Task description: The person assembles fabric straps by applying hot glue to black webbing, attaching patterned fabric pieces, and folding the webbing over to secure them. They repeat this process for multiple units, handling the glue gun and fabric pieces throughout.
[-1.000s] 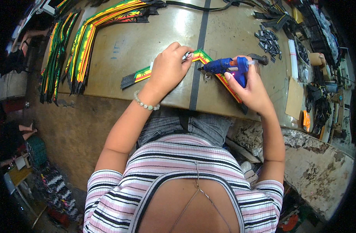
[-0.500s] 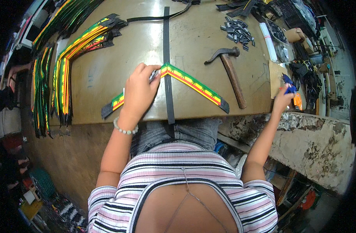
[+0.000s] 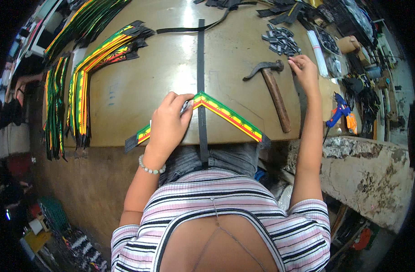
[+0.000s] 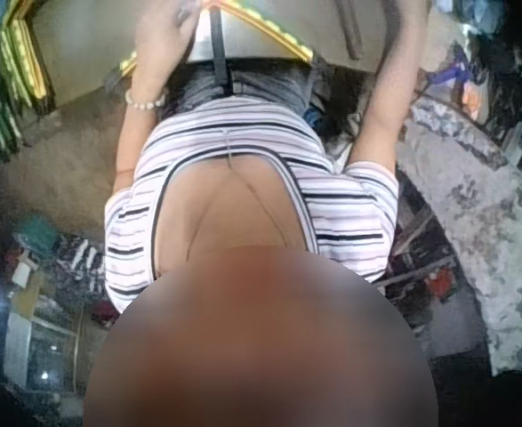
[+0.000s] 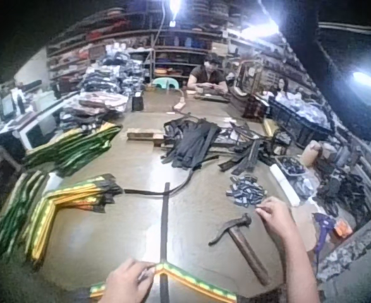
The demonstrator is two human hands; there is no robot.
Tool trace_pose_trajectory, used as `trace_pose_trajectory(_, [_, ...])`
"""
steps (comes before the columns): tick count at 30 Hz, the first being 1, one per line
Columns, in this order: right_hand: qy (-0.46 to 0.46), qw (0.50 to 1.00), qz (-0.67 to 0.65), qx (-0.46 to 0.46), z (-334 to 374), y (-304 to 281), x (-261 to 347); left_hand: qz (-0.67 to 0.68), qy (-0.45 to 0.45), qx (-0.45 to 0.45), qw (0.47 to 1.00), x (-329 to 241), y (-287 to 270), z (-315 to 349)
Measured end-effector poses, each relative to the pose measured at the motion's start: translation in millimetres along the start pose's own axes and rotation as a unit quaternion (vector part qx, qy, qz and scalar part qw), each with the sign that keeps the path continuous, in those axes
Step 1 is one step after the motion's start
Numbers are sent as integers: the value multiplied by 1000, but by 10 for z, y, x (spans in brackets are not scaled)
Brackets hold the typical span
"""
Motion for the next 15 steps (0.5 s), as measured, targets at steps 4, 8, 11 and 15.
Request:
trace_pose_trajectory(4, [-19, 993, 109, -38, 94, -203, 440, 58, 0, 1, 998, -50, -98, -12])
trace_pose_trajectory(8, [148, 921, -359, -33, 550, -375, 1357, 171, -20, 13, 985, -114, -231, 10])
trace_pose_trajectory(11, [137, 822, -534, 144, 1012, -82, 2115, 268, -61, 73, 959, -174, -193, 49])
trace_pose_trajectory(15, [136, 775, -596, 161, 1168, 268, 2473, 271, -132, 111, 947, -162, -143, 93])
Point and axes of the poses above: each hand's wrist, its own z-axis away from the middle knuckle, its own y-axis out of the palm, x = y × z, the point moved 3 cm from there along -z, towards the middle knuckle, and after that the axes turned 1 degree about x, right-handed, at the moved point
